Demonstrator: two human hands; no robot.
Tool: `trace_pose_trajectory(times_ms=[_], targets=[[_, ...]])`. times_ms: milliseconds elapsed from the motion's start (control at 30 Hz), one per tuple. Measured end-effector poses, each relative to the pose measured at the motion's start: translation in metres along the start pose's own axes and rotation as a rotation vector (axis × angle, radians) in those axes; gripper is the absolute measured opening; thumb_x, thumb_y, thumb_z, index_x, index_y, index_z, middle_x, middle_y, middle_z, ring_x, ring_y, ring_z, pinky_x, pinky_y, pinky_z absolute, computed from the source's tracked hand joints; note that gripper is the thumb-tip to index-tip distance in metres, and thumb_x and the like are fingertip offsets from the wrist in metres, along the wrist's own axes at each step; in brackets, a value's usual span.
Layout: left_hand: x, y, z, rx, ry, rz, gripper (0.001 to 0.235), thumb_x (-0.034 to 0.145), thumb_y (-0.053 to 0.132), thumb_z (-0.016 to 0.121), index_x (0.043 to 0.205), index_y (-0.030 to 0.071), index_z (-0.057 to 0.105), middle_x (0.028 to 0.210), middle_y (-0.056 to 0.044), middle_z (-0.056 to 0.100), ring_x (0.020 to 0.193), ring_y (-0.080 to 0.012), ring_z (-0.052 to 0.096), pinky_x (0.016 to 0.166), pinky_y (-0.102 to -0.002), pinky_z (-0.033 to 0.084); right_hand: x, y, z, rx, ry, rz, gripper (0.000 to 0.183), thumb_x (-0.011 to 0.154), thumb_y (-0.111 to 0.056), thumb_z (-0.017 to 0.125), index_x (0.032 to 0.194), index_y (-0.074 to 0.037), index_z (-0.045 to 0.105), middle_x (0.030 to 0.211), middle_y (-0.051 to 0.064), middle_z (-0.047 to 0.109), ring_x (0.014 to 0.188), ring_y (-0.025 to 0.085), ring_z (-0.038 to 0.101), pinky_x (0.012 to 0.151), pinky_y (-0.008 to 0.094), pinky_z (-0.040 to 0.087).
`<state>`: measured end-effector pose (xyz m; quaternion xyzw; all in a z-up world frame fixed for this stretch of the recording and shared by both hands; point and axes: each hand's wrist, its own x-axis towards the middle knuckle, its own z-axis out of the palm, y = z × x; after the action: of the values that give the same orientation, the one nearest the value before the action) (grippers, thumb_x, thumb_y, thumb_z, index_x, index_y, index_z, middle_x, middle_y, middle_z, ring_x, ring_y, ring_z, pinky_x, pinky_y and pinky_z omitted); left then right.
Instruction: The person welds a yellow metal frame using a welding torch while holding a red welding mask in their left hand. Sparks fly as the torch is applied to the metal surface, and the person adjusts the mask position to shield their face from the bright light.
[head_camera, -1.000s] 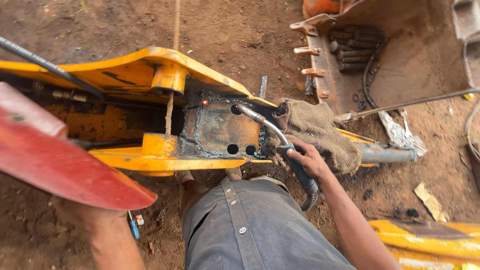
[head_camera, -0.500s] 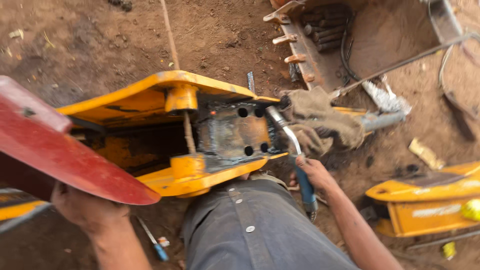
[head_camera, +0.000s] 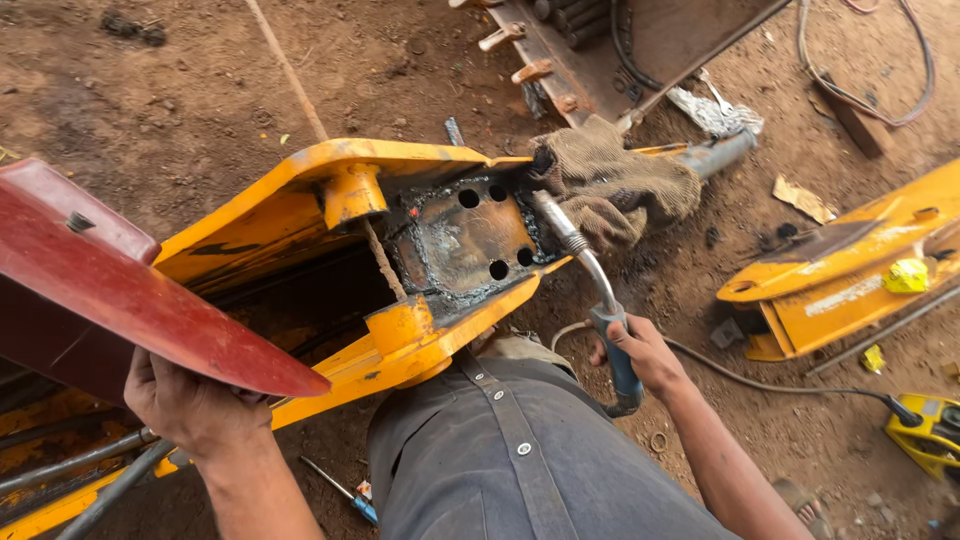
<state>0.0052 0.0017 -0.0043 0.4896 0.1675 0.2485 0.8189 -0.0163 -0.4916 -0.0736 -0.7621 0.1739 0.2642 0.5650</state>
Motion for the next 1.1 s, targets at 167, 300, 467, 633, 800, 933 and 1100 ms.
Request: trace_pose_trajectory(times_ms=[167,300,467,633,800,933,1100], targets=[[0.001,-0.001,-0.011,0.027,0.006,-0.054,0.030,0.118,0.026,0.059,0.099,0.002,0.058,0.069,-0.004,0.053,0.046,-0.0096,0.046,0.043,-0.027,0.033,-0.003,-0.006,0.005,-0.042,-0.077,-0.014,0.075,0.081,-0.071,0.059,0.112,-0.002,0.057,0.077,0.004,0.063,0.068,0.016,0.068,0.062,0.032,0.058],[-0.002,-0.001,-0.005,0.055,0.000,-0.105,0.026,0.116,0.024,0.061,0.098,0.005,0.057,0.067,-0.002,0.049,0.045,-0.0087,0.043,0.044,-0.027,0.032,0.010,-0.035,0.009,-0.156,-0.084,0.063,0.050,0.092,-0.052,0.057,0.115,-0.008,0.055,0.071,0.003,0.058,0.061,0.014,0.063,0.058,0.031,0.054],[-0.013,0.011,0.014,0.256,0.099,-0.214,0.023,0.110,0.021,0.063,0.095,0.006,0.056,0.067,0.002,0.047,0.046,-0.0061,0.040,0.039,-0.025,0.028,0.050,-0.070,0.007,-0.264,-0.149,0.146,0.036,0.099,-0.041,0.055,0.109,-0.007,0.056,0.069,0.003,0.056,0.052,0.012,0.059,0.049,0.031,0.052],[-0.019,0.022,0.058,0.516,0.165,-0.308,0.018,0.103,0.018,0.066,0.092,0.005,0.061,0.067,0.004,0.049,0.048,-0.0034,0.041,0.039,-0.023,0.028,0.103,-0.092,-0.006,-0.346,-0.261,0.181,0.037,0.101,-0.043,0.053,0.104,-0.006,0.057,0.067,0.002,0.053,0.049,0.012,0.055,0.045,0.030,0.050],[-0.032,0.021,0.101,0.677,0.148,-0.346,0.021,0.099,0.021,0.069,0.088,0.005,0.063,0.066,0.004,0.052,0.048,-0.0029,0.042,0.039,-0.023,0.028,0.154,-0.113,-0.006,-0.405,-0.405,0.113,0.042,0.100,-0.048,0.052,0.096,-0.007,0.057,0.066,0.001,0.053,0.045,0.012,0.056,0.042,0.029,0.050],[-0.046,0.013,0.129,0.808,0.158,-0.349,0.022,0.097,0.025,0.069,0.087,0.005,0.067,0.063,0.003,0.053,0.046,-0.0040,0.043,0.038,-0.024,0.031,0.167,-0.130,-0.002,-0.558,-0.355,0.167,0.049,0.100,-0.056,0.051,0.094,-0.008,0.063,0.064,0.001,0.051,0.045,0.012,0.056,0.041,0.028,0.048],[-0.055,-0.002,0.140,0.837,0.159,-0.346,0.028,0.098,0.027,0.069,0.083,0.004,0.065,0.063,0.004,0.052,0.050,-0.0042,0.044,0.042,-0.025,0.031,0.186,-0.130,-0.005,-0.524,-0.427,0.151,0.057,0.098,-0.060,0.050,0.093,-0.004,0.055,0.062,0.001,0.052,0.045,0.014,0.058,0.039,0.032,0.050]])
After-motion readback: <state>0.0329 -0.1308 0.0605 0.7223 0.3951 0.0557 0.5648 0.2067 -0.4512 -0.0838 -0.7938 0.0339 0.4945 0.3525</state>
